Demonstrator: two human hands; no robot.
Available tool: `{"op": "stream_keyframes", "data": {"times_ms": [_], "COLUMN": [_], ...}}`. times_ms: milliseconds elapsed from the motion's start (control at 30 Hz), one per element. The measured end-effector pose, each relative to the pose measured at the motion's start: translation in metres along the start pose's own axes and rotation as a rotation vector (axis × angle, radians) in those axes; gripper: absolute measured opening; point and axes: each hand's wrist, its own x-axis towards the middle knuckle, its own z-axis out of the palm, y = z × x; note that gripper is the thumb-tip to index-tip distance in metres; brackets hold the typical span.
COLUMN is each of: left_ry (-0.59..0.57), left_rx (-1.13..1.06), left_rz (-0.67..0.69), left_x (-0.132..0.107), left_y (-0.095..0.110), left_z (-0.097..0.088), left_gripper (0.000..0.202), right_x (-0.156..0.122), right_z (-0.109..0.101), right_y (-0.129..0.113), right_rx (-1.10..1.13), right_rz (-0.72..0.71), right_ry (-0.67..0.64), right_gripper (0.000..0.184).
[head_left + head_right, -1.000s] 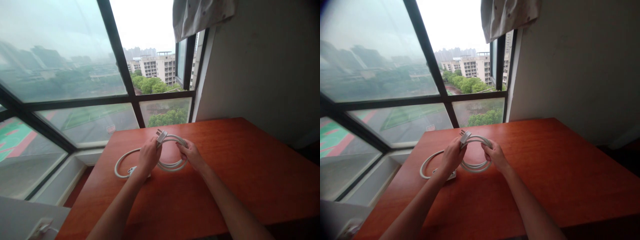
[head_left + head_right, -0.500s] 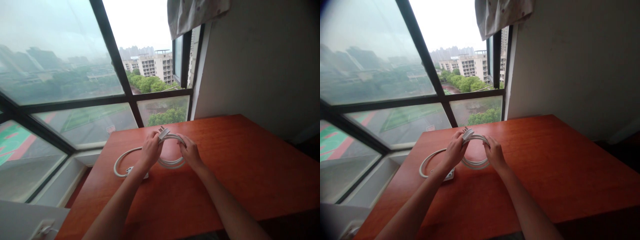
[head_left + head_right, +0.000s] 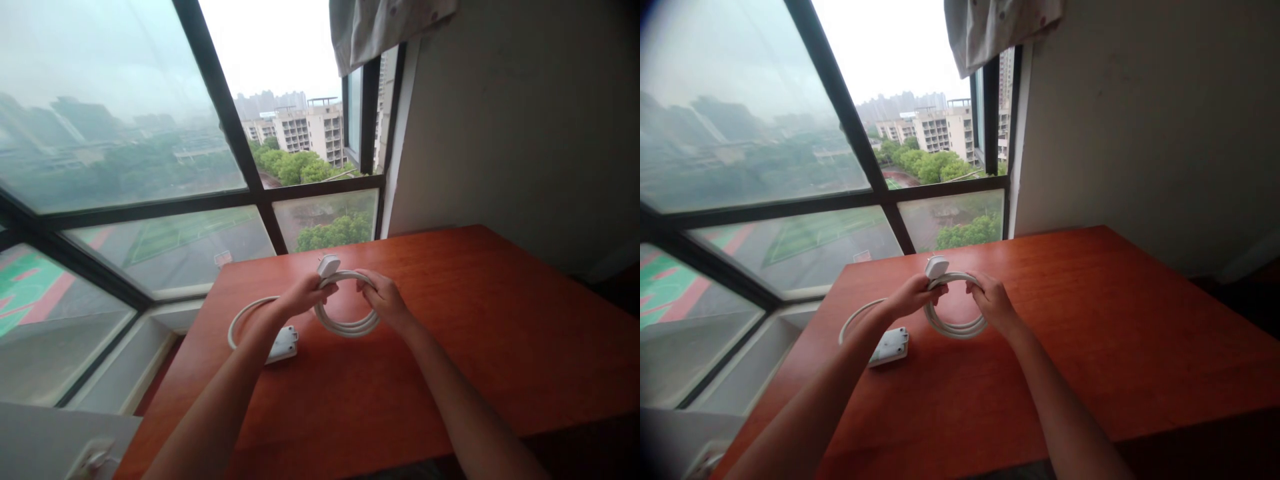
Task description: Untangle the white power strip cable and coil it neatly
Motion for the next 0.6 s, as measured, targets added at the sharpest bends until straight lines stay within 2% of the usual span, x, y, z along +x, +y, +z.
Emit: {"op": "stream_keyframes", "data": {"times_ms": [67,167,300,400,500,600], "left_ry": [-0.044,-0.042,-0.042,0.009,0.095,0.169], "left_rx": [-0.079,-0.153,-0.237,-0.311,-0.500,-0.719], "left_rz": [-0.008,0.050,0.018,0.004,0.031,0.114], "left_x": [0.003,0.007,0.012,0.016,0.020,0.024], "left_y": [0.005,0.015,0.026,0.034,0.047,0.063], "left_z": [-0.005,-0.008,-0.006,-0.005,-0.006,-0.008], "left_gripper": [0.021,0.020,0.025,0.030,0.032,0.032], "right_x": [-0.001,-0.001,0.001,0.004,0.006,0.005], "right_z": [0.003,0.005,0.002,-0.004,-0.007,0.001], "right_y": [0.000,-0.003,-0.010,-0.013,-0.012,-0.005], "right_rx": [0.054,0.164,0.333,0.523,0.702,0.737], "right_rz": [0.055,0.130,0.214,0.248,0.265,0.272], "right_ry": [0.019,0.062,0.155,0.194,0.219,0.185], "right_gripper": [0.019,0.020,0.033,0.044,0.052,0.048]}}
